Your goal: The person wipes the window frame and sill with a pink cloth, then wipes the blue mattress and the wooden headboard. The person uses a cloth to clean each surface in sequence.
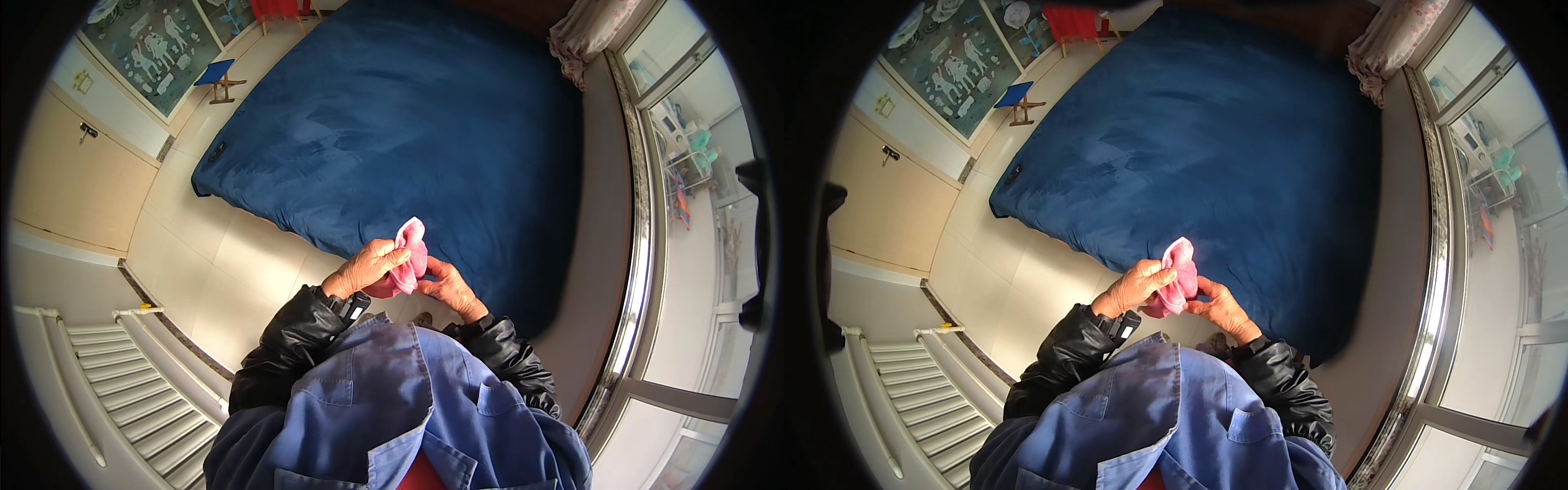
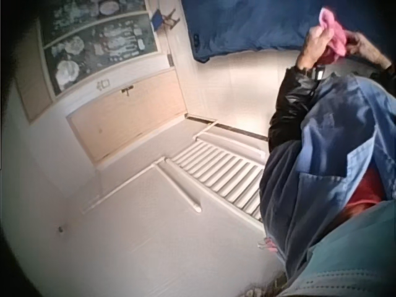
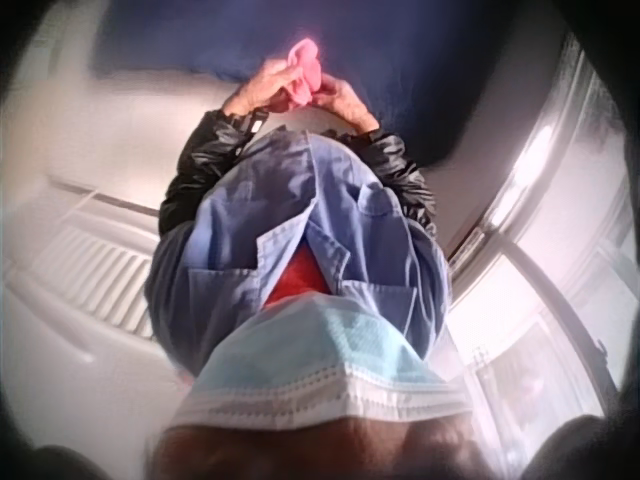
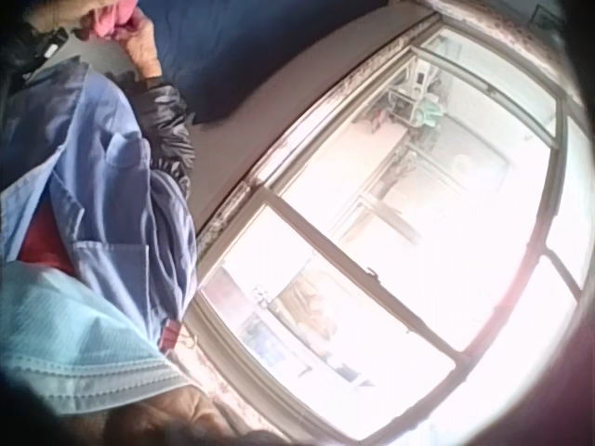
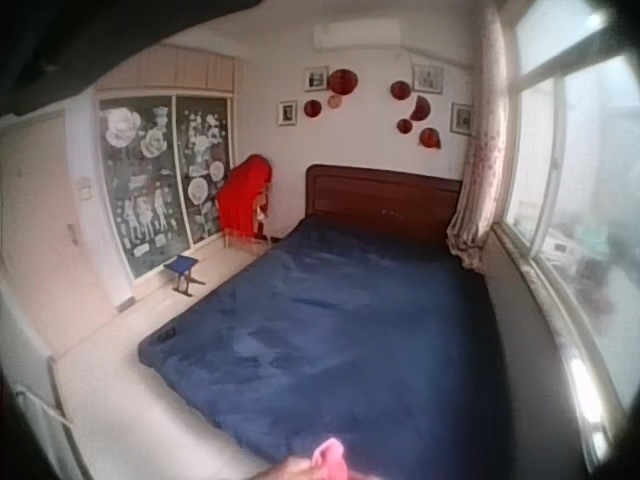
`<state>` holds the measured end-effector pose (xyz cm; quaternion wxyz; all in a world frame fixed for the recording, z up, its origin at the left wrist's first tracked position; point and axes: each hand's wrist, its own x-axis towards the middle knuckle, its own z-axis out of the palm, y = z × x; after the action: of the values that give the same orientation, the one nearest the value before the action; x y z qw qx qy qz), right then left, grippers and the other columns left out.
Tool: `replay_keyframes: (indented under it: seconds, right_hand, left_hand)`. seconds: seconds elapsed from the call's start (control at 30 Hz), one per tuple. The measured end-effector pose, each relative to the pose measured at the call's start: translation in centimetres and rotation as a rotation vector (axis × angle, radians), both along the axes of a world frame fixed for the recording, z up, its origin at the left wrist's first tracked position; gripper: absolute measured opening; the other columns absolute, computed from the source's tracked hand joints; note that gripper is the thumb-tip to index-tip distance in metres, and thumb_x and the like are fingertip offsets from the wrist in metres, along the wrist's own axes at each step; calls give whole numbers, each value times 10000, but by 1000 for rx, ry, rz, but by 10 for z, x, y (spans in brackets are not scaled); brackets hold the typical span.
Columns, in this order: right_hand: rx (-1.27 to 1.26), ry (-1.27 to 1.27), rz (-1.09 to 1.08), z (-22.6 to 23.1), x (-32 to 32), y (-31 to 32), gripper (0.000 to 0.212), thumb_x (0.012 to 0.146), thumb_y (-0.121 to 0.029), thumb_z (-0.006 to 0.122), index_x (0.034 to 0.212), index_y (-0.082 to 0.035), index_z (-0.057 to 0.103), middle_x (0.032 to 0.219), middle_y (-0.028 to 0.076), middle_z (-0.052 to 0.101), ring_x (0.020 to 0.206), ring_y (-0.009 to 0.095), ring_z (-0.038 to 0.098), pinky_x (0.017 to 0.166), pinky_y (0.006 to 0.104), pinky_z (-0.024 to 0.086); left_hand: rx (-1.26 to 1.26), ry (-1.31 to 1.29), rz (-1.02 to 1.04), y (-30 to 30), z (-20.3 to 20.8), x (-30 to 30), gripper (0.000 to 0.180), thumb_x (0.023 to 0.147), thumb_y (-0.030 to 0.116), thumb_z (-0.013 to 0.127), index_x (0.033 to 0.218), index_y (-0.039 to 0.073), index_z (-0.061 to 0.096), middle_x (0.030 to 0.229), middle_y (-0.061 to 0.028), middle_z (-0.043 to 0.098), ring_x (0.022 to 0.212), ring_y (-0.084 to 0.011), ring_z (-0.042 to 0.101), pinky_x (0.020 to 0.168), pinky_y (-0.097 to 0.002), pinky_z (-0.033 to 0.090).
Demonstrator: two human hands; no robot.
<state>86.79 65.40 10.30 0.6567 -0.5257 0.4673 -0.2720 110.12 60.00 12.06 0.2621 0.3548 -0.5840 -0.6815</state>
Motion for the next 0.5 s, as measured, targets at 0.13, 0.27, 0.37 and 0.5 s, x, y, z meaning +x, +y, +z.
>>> replay_keyframes:
  seconds: [0.13, 0.27, 0.37, 0.5]
  right_hand:
    - [79, 63, -76, -20, 3, 4, 234, 882, -30, 726, 1116, -27, 724, 1043, 62, 744, 970, 178, 686, 876, 331, 537]
    - [-348, 400, -155, -18, -4, 0, 164, 879, -50, 746, 1040, -44, 714, 968, 61, 666, 898, 219, 659, 796, 349, 528]
    - [-400, 270, -314, 0, -6, -6, 188, 885, -76, 766, 1066, -51, 723, 1038, 44, 666, 1033, 186, 632, 872, 327, 510]
    - [-586, -110, -614, 22, -12, -14, 153, 941, -80, 714, 1093, -71, 736, 1042, 31, 693, 1052, 181, 646, 927, 342, 514]
  left_hand:
    - [-27, -133, -13, -6, -11, 3, 428, 1042, 406, 599, 1044, -9, 700, 806, -8, 664, 809, -81, 589, 748, -299, 507]
    - [10, -241, -47, -14, 1, 7, 371, 959, 343, 730, 1090, -3, 717, 901, -11, 721, 843, -88, 633, 781, -290, 518]
    - [155, 22, -133, -7, 33, 10, 420, 861, 280, 841, 1149, -1, 721, 1035, 8, 720, 936, -91, 624, 854, -283, 508]
    - [-62, 104, -485, -18, 67, 18, 530, 771, 346, 887, 1192, 58, 745, 1081, -21, 677, 891, -102, 560, 769, -260, 469]
